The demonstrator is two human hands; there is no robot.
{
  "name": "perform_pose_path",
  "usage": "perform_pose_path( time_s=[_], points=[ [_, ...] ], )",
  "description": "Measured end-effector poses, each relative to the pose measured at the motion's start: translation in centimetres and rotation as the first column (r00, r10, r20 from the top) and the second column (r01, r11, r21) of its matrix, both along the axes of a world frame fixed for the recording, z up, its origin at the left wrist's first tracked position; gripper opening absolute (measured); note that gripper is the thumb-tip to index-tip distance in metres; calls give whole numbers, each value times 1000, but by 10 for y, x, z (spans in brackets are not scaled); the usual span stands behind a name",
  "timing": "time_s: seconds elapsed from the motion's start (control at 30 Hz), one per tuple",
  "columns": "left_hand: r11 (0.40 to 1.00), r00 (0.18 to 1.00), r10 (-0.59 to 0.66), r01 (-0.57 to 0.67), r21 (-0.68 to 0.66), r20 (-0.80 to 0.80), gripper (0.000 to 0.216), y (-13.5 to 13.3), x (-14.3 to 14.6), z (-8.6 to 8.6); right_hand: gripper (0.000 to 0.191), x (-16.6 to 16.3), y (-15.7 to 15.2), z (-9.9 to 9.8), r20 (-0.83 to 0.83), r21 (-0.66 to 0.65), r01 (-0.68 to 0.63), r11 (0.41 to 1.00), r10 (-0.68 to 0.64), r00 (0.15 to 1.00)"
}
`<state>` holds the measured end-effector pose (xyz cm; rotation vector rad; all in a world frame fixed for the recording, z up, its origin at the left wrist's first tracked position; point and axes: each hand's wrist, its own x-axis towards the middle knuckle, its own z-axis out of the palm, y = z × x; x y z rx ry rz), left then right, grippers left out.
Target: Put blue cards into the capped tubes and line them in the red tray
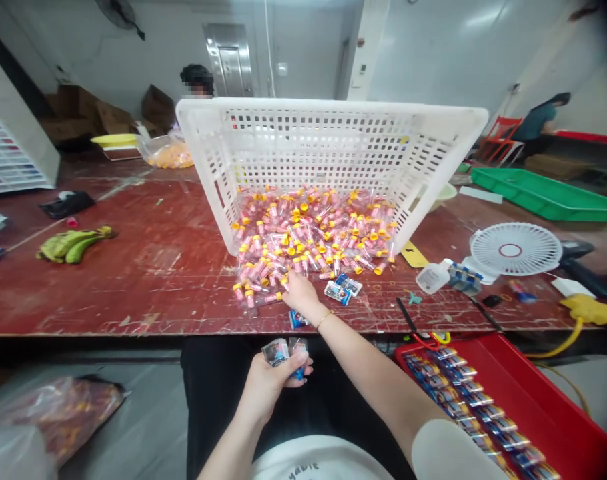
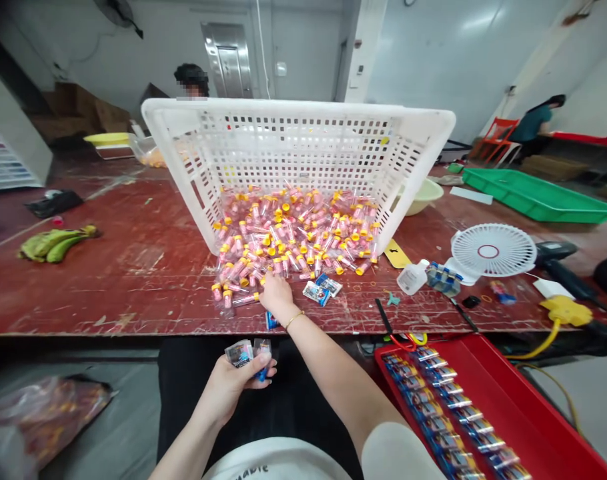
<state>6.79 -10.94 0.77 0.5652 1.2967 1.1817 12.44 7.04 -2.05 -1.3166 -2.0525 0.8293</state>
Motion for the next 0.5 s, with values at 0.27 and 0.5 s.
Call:
perform_pose_path(
  time_s=[0.27,0.5],
  points=[
    [994,998,61,-59,92,-19,35,4,1,-5,40,72,-48,34,-396,-102,-170,980,117,911],
    [996,999,-42,40,82,23,36,9,12,-4,26,113,-98,53,-601,-102,-339,935,214,770]
  ],
)
